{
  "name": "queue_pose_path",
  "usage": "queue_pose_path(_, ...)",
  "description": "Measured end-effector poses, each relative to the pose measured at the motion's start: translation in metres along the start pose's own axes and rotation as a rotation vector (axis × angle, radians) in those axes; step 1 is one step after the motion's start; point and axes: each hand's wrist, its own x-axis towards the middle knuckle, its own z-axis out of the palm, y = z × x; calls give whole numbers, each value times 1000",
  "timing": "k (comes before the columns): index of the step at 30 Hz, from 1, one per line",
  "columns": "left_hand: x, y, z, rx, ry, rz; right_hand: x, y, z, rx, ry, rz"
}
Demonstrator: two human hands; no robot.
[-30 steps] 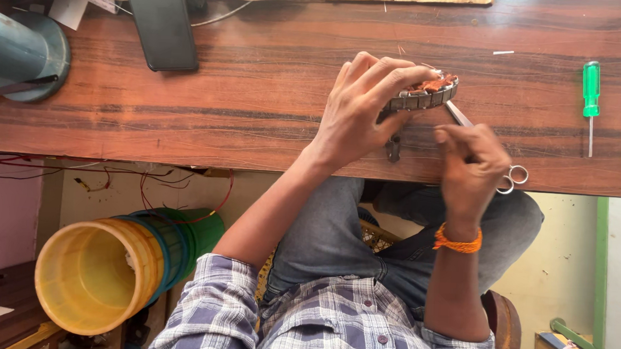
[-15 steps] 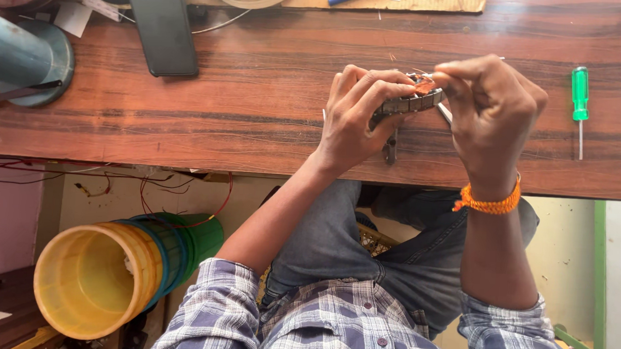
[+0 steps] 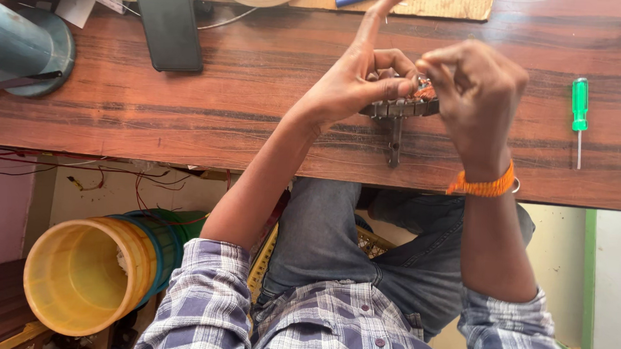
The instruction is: The person works on an electric motor armature at a workbench, using scissors to trim and separate the copper wire windings while holding and rotating the armature with the other hand. They continue trimming around the windings and reposition the armature on the bench.
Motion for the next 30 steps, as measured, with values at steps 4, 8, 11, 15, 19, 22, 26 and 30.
queue_pose_path(4, 3, -4, -18, 69, -266, 340, -26, -31, -3, 40, -1, 146)
queue_pose_path(8, 4, -8, -26, 178, -276, 354, -51, -56, 6, 128, 35, 284)
queue_pose_path(11, 3, -7, -26, 228, -261, 339, -64, -61, 14, 240, 125, 352)
queue_pose_path(15, 0, 7, -22, 324, -272, 351, -83, -58, 29, 310, 155, 511)
queue_pose_path(19, -13, 17, 2, 732, -74, 561, -106, -49, 39, 250, 168, 602)
queue_pose_path(22, -26, 10, 30, 889, 106, 628, -117, -36, 31, 259, 245, 603)
queue_pose_path(26, -33, -5, 49, 883, 298, 596, -112, -13, 6, 293, 347, 563)
queue_pose_path(30, -36, -11, 54, 863, 369, 601, -93, -12, -18, 364, 330, 483)
